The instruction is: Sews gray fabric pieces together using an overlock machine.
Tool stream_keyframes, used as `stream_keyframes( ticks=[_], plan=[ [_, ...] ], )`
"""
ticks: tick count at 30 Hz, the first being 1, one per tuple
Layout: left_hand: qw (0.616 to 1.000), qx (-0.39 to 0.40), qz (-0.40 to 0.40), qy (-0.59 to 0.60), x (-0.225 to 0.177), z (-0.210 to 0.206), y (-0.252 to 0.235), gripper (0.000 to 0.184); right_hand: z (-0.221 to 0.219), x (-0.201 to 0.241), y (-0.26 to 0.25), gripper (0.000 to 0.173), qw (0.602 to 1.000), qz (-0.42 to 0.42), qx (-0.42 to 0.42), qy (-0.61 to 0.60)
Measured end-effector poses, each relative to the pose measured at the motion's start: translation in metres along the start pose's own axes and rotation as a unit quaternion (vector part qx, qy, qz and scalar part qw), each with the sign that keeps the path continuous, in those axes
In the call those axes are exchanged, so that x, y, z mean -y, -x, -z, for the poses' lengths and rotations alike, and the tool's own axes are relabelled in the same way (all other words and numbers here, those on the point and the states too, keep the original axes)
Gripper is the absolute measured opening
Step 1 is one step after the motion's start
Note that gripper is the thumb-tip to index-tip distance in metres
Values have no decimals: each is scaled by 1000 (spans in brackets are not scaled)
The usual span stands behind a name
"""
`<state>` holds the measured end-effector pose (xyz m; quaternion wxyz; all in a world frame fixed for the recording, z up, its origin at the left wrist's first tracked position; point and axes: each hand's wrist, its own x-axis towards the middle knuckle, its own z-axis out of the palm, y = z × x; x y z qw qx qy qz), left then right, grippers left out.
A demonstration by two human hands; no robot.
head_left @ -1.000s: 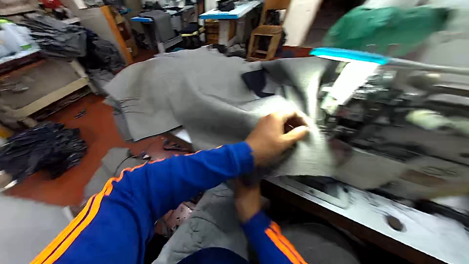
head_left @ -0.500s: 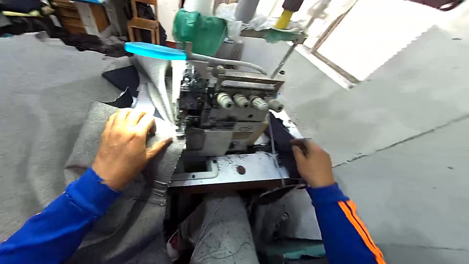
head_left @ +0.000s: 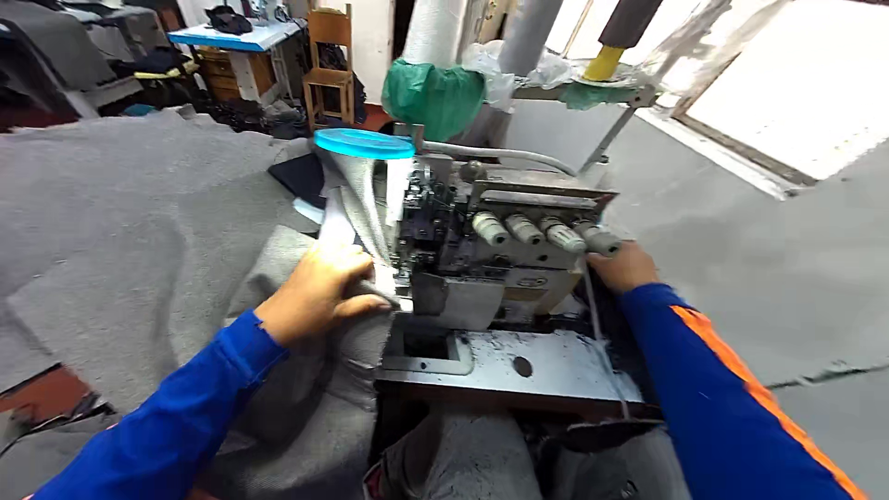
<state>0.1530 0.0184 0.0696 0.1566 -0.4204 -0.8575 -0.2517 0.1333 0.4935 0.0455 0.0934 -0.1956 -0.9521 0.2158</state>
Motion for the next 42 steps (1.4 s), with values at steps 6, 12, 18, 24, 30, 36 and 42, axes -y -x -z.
stream_keyframes(
  ticks=[6,12,18,24,30,36,42],
  plan=[
    [964,123,4,234,-18,45,-23,23,25,34,150,50,949,144,-146,-241],
    [965,6,-33,260,-53,56,-7,5,-42,161,247,42,873,233,-113,-412],
    [958,-47,31,280,-60,61,5,12,-81,238,262,22,745,252,-34,-616],
    [967,-79,72,233,-57,59,0,13,-103,235,269,21,739,251,-6,-625],
    [986,-152,62,-1,-28,-8,1,20,-142,210,288,20,756,205,205,-586],
    [970,-125,12,-210,-77,-28,27,36,-135,171,289,30,778,259,156,-551],
    [989,-71,45,-118,-75,-18,11,22,-111,174,260,32,772,261,159,-557]
  ],
)
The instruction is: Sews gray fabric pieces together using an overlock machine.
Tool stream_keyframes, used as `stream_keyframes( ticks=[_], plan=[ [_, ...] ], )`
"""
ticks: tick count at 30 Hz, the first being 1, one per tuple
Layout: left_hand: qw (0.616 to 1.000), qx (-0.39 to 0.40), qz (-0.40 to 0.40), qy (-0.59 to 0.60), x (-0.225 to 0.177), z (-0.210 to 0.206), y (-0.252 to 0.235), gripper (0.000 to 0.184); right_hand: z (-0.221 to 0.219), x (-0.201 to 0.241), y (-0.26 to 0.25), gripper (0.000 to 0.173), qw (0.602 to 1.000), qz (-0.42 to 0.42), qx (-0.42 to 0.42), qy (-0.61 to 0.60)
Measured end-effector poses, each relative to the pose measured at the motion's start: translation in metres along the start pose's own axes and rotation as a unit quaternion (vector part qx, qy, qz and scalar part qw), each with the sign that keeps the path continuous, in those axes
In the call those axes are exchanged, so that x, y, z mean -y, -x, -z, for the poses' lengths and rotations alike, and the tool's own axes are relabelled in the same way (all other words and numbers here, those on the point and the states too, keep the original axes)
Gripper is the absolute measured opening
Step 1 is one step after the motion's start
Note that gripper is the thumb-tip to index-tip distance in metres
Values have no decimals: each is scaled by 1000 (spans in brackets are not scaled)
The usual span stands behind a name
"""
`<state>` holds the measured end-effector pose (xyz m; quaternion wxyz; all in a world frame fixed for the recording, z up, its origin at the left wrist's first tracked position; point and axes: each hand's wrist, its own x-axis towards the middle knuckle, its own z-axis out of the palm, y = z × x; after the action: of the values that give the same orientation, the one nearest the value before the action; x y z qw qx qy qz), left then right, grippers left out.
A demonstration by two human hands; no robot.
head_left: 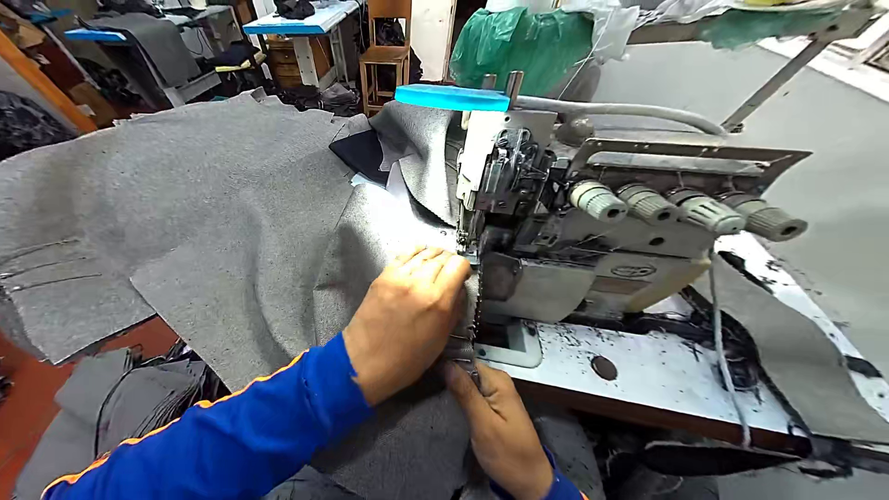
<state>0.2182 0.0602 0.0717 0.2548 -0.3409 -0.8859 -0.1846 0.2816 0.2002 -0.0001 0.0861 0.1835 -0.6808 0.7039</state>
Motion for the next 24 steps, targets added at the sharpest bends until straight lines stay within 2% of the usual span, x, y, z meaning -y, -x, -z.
stream_keyframes(
  ticks=[4,6,9,11,13,18,24],
  plan=[
    [997,-12,-55,44,-20,20,20,25,15,3,-8,39,998,34,32,52],
    [995,-18,-94,38,-30,20,40,39,15,1,-8,41,993,67,44,85],
    [990,-14,-138,-19,-25,7,66,65,10,-3,-7,42,988,97,4,121],
    [988,-7,-144,-62,-14,2,73,56,1,-6,-8,47,987,96,-31,124],
    [984,-15,-157,-88,-3,1,70,38,-8,-4,-10,41,984,94,-69,133],
    [971,2,-233,-59,28,14,39,29,-20,1,-20,40,984,49,-124,119],
    [972,17,-234,-9,46,14,8,25,-19,0,-39,43,990,5,-117,75]
  ],
)
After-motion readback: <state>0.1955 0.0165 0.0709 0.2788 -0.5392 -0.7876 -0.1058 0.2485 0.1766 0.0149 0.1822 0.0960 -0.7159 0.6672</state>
